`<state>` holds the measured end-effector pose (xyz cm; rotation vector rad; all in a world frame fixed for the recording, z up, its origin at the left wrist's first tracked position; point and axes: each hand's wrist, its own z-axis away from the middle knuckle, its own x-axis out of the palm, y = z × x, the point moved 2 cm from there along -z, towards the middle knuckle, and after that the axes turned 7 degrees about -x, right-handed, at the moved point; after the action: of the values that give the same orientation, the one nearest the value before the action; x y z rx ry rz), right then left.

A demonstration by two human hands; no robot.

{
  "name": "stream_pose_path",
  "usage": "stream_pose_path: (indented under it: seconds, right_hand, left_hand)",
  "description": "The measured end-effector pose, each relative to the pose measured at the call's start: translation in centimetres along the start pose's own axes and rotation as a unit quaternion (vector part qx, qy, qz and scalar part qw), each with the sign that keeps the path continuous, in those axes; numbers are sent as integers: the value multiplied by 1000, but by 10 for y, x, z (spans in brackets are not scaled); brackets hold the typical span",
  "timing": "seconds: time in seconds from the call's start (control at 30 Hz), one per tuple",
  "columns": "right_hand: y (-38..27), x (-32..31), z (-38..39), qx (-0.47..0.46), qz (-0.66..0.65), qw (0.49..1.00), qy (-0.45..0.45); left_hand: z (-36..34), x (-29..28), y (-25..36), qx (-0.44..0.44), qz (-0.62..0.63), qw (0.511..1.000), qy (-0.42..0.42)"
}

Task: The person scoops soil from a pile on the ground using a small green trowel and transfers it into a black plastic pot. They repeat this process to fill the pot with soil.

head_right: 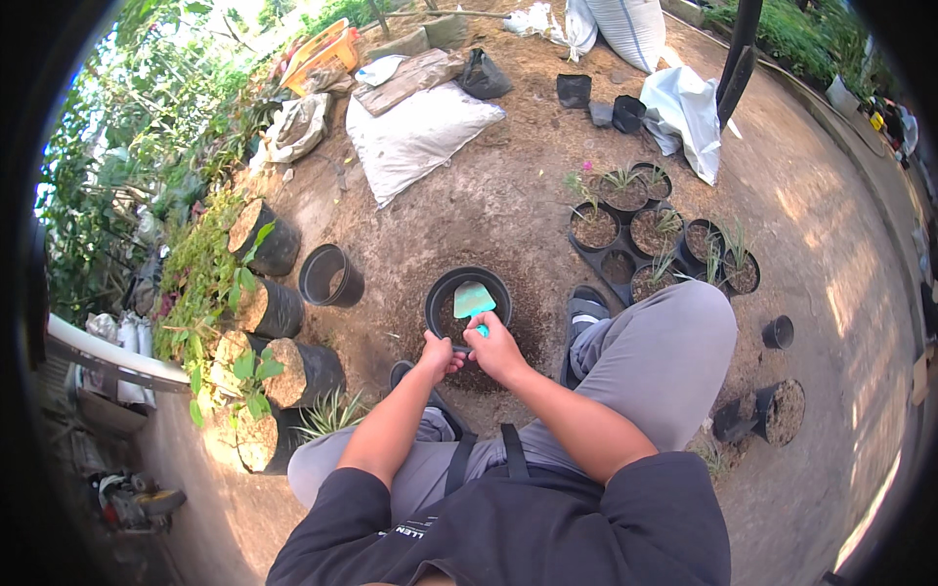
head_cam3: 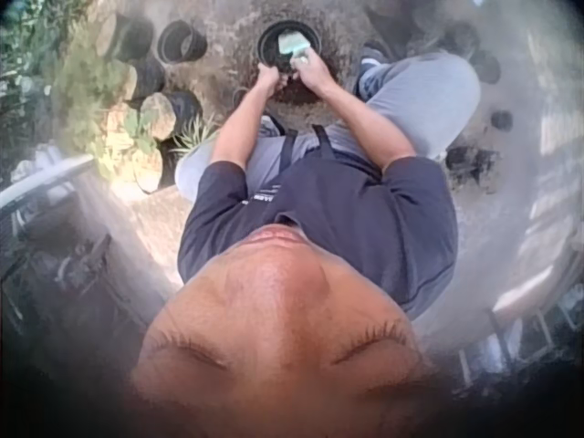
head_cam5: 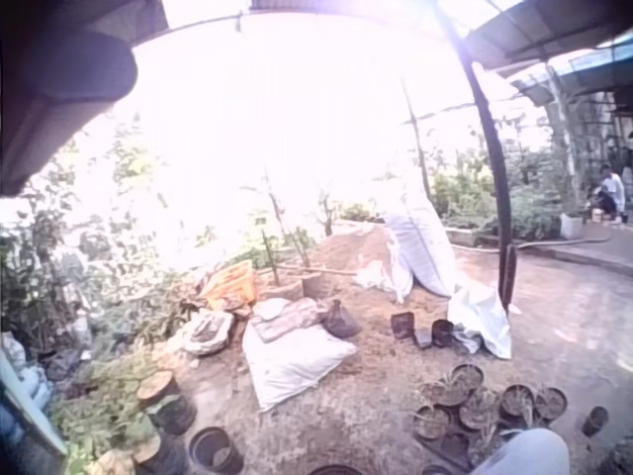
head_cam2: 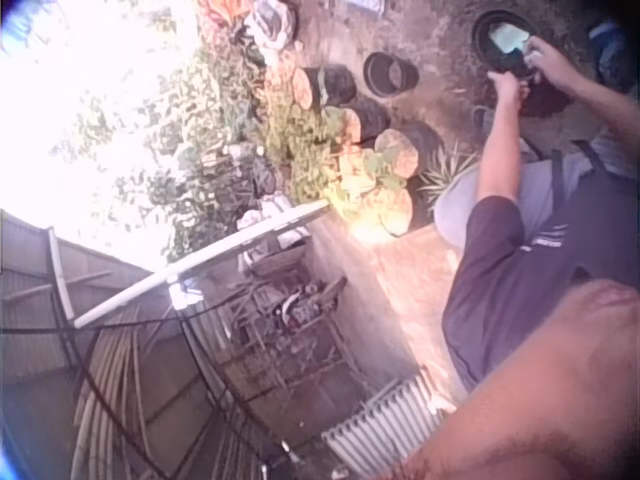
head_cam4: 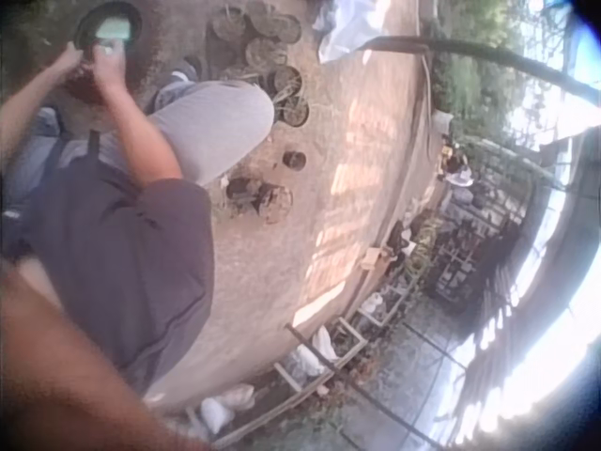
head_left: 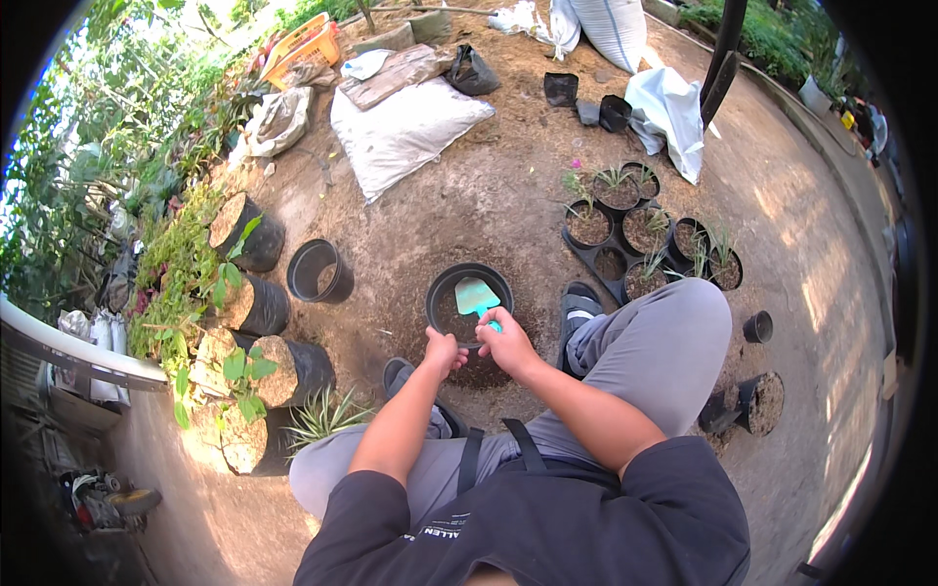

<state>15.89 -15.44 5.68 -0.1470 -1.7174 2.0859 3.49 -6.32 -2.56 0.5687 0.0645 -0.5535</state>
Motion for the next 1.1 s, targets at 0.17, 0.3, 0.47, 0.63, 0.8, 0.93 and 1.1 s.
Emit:
stream_pose_path:
  seconds: [0.17,0.3,0.47,0.63,0.8,0.93,1.1]
  right_hand:
    - [14,-9,-7,43,-29,998,26]
    - [7,-6,-3,45,-44,997,34]
    - [0,-3,-1,69,-52,996,28]
    - [7,-9,-5,43,-17,998,31]
    - [9,13,15,33,70,996,-32]
    - [17,10,11,53,107,990,-69]
    - [2,8,5,54,-13,998,8]
  left_hand:
    - [-1,1,2,8,9,1000,-15]
    - [-1,1,-2,21,-1,1000,-16]
    - [-4,-1,-6,51,-18,998,19]
    - [-19,-18,2,135,-119,974,139]
    - [-27,-36,5,188,-95,965,154]
    - [-19,-33,11,205,-144,961,113]
    - [7,-18,11,123,-141,979,87]
